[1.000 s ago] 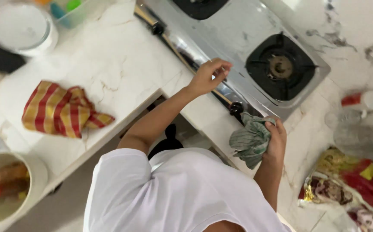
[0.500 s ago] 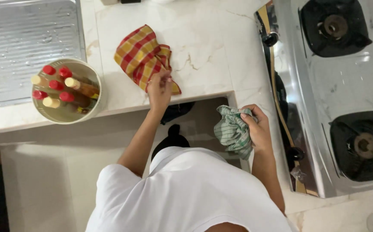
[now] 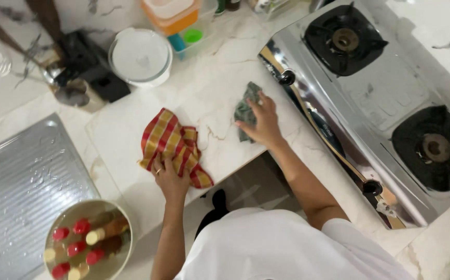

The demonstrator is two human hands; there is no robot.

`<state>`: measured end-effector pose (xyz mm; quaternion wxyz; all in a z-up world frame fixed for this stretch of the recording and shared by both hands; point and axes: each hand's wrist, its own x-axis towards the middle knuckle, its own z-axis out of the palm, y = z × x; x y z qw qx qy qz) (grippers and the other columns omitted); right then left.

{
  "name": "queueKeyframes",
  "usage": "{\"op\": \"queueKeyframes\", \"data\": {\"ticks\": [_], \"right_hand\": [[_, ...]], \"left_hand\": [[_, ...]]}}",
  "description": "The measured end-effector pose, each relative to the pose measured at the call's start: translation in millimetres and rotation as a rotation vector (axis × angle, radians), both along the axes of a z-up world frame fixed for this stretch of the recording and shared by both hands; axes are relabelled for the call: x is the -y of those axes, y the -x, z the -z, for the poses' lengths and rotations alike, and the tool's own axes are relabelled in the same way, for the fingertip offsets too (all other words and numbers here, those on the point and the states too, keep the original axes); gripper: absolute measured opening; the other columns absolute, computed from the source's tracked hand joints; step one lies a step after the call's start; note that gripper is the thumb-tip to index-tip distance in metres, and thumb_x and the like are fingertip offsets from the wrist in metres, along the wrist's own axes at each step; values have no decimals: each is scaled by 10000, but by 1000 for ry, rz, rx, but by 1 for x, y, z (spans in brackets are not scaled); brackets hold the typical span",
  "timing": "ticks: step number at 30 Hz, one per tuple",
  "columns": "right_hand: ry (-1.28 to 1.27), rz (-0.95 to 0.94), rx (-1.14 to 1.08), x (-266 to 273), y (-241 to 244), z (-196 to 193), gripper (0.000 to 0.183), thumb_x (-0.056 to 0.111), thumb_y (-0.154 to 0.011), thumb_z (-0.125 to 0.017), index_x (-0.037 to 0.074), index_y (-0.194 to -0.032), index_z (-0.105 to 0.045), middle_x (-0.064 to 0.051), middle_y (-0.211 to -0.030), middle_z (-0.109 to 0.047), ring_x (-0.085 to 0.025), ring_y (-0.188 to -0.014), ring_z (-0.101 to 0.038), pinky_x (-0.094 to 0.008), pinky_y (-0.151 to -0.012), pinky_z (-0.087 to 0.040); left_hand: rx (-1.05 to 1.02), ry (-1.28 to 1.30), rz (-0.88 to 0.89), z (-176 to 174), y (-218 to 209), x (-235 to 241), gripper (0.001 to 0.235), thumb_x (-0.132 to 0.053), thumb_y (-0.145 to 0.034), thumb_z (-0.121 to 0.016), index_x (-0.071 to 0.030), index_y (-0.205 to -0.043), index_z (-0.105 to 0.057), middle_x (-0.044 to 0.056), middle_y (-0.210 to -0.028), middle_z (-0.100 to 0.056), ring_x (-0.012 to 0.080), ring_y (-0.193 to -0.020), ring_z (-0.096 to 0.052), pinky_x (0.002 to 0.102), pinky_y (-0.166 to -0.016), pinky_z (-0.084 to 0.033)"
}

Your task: Cleaning a two-burner gas stove with a cloth and folding kitchen rags.

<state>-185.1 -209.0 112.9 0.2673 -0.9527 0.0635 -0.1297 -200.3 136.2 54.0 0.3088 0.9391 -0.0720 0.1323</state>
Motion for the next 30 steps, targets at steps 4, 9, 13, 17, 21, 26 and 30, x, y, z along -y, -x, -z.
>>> {"op": "queueKeyframes", "data": {"ticks": [4, 9, 13, 17, 21, 26, 30], "right_hand": [[174, 52, -188, -9, -37, 48, 835, 669, -914, -615, 225, -1590, -407, -146, -1711, -133, -412, -1554, -55, -710, -1147, -140], [169, -5, -252, -9, -49, 82, 615, 544, -1039, -478, 263, -1579, -395, -72, -1701, -204, -345, -1576, -69, -608, -1244, -112], [147, 68, -225, 4, -28, 82, 609, 521, -1063, -478, 226, -1591, -401, -76, -1702, -234, -344, -1586, -101, -582, -1259, -141], [112, 185, -266, 26, 32, 68, 584, 462, -1049, -509, 215, -1572, -422, -83, -1695, -251, -321, -1590, -129, -564, -1260, -153], [51, 261, -218, 51, 111, 73, 578, 446, -1033, -540, 243, -1563, -429, -66, -1685, -280, -312, -1585, -148, -547, -1263, -157], [65, 498, -180, 73, 277, 83, 572, 427, -1037, -537, 227, -1564, -446, -78, -1677, -330, -313, -1581, -190, -543, -1263, -164], [66, 751, -247, 62, 438, 84, 559, 480, -1038, -492, 199, -1521, -495, -100, -1656, -372, -334, -1577, -233, -562, -1270, -171]], "left_hand": [[-27, 24, 78, -11, -11, 2, 600, -163, -750, -823, -70, -1303, -611, 264, -1530, -435, 506, -1380, -405, 603, -1087, -421], [93, -71, 70, -41, -25, 21, 563, -265, -809, -830, -7, -1258, -609, 282, -1527, -428, 500, -1424, -354, 683, -1124, -315], [267, -3, 150, -61, -33, 49, 502, -307, -929, -796, 32, -1244, -601, 290, -1526, -423, 503, -1446, -325, 705, -1119, -299], [374, 228, 345, -70, -39, 108, 290, -201, -1077, -711, 28, -1217, -600, 234, -1513, -466, 434, -1442, -399, 649, -1136, -374], [217, 416, 649, -77, -21, 189, 168, -67, -1061, -666, 32, -1184, -609, 233, -1462, -486, 387, -1349, -477, 549, -1076, -460], [-4, 627, 1044, -67, 34, 279, 185, 12, -988, -648, 30, -1167, -603, 197, -1432, -509, 303, -1257, -541, 421, -1017, -527], [-181, 698, 1246, -64, 85, 318, 158, 7, -988, -636, 5, -1146, -633, 164, -1422, -500, 232, -1188, -624, 379, -980, -565]]}}
